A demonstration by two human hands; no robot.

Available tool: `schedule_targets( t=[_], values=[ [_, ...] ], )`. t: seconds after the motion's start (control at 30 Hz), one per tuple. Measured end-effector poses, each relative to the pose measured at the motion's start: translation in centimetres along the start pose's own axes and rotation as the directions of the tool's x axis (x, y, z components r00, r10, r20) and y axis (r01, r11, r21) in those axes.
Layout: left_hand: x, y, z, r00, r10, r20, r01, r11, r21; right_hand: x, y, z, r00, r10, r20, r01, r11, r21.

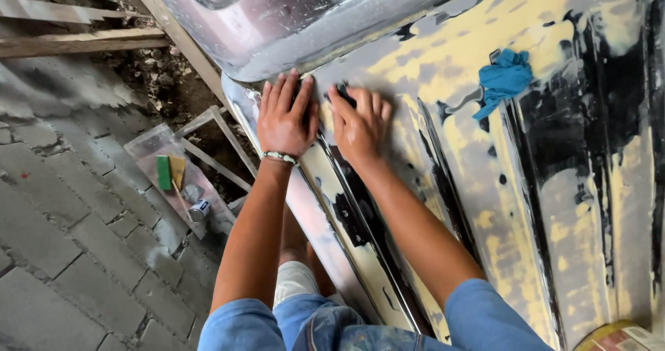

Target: Wet sanding the surface of a vehicle body part to smooth it before painting.

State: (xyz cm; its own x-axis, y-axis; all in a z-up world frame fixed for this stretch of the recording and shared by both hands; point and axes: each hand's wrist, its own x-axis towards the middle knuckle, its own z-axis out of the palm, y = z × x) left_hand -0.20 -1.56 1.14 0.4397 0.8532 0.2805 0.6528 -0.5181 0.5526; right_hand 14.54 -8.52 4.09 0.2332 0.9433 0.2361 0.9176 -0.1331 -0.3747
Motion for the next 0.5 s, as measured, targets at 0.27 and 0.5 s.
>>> schedule_targets(
  t=[0.27,0.5],
  values=[
    [-0.4,0.2,-0.1,1.0,-0.013,0.006,0.014,0.999,-0.045,-0.2,-0.2,-0.5,1.0,0.021,0.005,-0.021,1.0,-0.023],
    [-0.1,-0.5,0.0,1.0,-0.023,-0.017,0.023,1.0,-0.01,-3.7,0.9,-0.3,1.0,0.016,0.026,-0.017,0.999,0.039]
  ],
)
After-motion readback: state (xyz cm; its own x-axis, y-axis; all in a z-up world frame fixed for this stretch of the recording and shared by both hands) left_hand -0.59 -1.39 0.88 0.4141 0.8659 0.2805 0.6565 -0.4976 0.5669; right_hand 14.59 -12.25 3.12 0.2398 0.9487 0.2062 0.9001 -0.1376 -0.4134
